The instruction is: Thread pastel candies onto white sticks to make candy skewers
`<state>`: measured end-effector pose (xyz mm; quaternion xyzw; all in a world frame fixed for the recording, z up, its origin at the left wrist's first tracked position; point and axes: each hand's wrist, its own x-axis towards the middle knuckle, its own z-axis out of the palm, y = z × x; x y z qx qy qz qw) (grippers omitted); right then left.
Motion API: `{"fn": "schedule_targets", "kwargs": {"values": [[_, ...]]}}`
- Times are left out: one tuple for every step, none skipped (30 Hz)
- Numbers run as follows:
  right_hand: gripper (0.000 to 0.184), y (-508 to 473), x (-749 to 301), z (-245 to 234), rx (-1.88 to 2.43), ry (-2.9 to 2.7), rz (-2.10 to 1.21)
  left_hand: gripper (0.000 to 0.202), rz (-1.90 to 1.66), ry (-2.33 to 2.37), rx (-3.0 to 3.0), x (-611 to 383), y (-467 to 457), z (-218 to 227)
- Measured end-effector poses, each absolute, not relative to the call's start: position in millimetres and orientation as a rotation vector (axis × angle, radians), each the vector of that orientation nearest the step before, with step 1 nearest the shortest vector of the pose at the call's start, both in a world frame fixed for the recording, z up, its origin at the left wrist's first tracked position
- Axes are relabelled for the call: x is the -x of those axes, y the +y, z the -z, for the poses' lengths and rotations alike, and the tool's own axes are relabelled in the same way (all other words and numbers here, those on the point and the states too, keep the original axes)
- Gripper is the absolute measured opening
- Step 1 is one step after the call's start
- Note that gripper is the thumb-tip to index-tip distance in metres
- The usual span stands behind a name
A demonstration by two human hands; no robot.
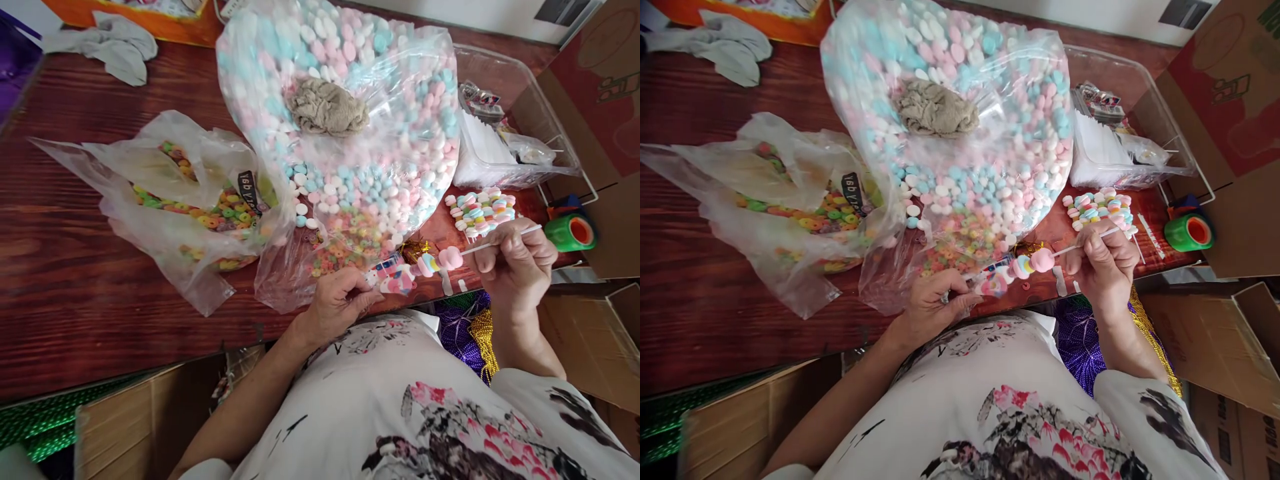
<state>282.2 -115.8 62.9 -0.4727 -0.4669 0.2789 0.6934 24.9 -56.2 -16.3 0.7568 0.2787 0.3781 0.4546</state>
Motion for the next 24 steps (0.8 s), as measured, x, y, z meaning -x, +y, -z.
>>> {"fn": "schedule_targets", "kwargs": {"values": [[0.020, -114.8, -282.4, -64.6, 1.030, -1.039, -0.613, 0.022, -0.905, 0.703, -1.853, -24.4, -57.0, 16.5], [0.018, -114.1, -283.2, -67.0, 1.002, -1.040, -0.589, 0.023, -0.876, 0.737, -1.817, -24.0, -57.8, 17.6], [0.016, -113.9, -284.5, -69.9, 0.976, -1.041, -0.559, 0.025, -0.847, 0.786, -1.758, -23.5, -58.6, 19.5], [0.015, -114.1, -286.2, -73.0, 0.947, -1.042, -0.527, 0.027, -0.819, 0.844, -1.680, -22.9, -59.3, 22.1], [0.015, -114.8, -287.8, -76.0, 0.919, -1.037, -0.499, 0.030, -0.790, 0.900, -1.589, -22.1, -59.8, 24.9], [0.015, -115.8, -289.0, -78.7, 0.896, -1.024, -0.482, 0.033, -0.763, 0.945, -1.494, -21.4, -60.2, 27.8], [0.015, -116.9, -289.3, -80.6, 0.879, -1.007, -0.476, 0.035, -0.737, 0.976, -1.403, -20.6, -60.4, 30.2], [0.015, -117.9, -288.5, -81.7, 0.867, -0.988, -0.478, 0.037, -0.713, 0.991, -1.323, -20.2, -60.5, 32.0], [0.015, -118.6, -286.4, -81.8, 0.855, -0.973, -0.487, 0.039, -0.692, 0.998, -1.259, -20.0, -60.6, 32.8], [0.015, -118.9, -283.3, -81.0, 0.842, -0.965, -0.496, 0.041, -0.677, 0.999, -1.212, -20.1, -60.6, 32.7], [0.015, -118.7, -279.4, -79.5, 0.828, -0.967, -0.504, 0.042, -0.667, 0.996, -1.182, -20.6, -60.6, 31.7], [0.015, -118.0, -275.0, -77.4, 0.812, -0.977, -0.513, 0.042, -0.664, 0.993, -1.162, -21.3, -60.7, 30.1], [0.015, -117.0, -270.6, -75.0, 0.796, -0.992, -0.522, 0.043, -0.661, 0.986, -1.149, -22.0, -61.0, 28.0], [0.014, -115.9, -266.7, -72.4, 0.783, -1.008, -0.534, 0.043, -0.661, 0.977, -1.139, -22.7, -61.3, 25.8], [0.014, -114.8, -263.4, -70.0, 0.775, -1.023, -0.550, 0.043, -0.662, 0.966, -1.129, -23.3, -61.8, 23.7], [0.013, -114.0, -261.1, -67.8, 0.772, -1.037, -0.568, 0.044, -0.663, 0.954, -1.121, -23.6, -62.3, 21.9], [0.012, -113.8, -259.6, -65.8, 0.770, -1.049, -0.582, 0.044, -0.664, 0.942, -1.118, -23.8, -62.9, 20.6], [0.011, -114.2, -259.1, -64.2, 0.767, -1.065, -0.585, 0.044, -0.666, 0.932, -1.120, -23.8, -63.4, 19.8], [0.012, -115.1, -259.4, -62.9, 0.767, -1.085, -0.583, 0.044, -0.669, 0.924, -1.127, -23.7, -63.8, 19.6], [0.012, -116.6, -260.3, -61.9, 0.769, -1.108, -0.580, 0.044, -0.674, 0.920, -1.141, -23.6, -64.0, 19.7], [0.013, -118.3, -261.7, -61.3, 0.768, -1.135, -0.580, 0.044, -0.681, 0.918, -1.160, -23.5, -64.1, 20.2], [0.015, -119.9, -263.5, -60.9, 0.766, -1.166, -0.588, 0.043, -0.691, 0.919, -1.180, -23.6, -64.1, 20.9], [0.017, -121.0, -265.3, -60.7, 0.760, -1.197, -0.608, 0.043, -0.703, 0.920, -1.199, -23.7, -64.1, 21.5], [0.019, -121.5, -267.1, -60.5, 0.749, -1.227, -0.639, 0.042, -0.717, 0.917, -1.217, -24.0, -64.0, 22.0]]}}
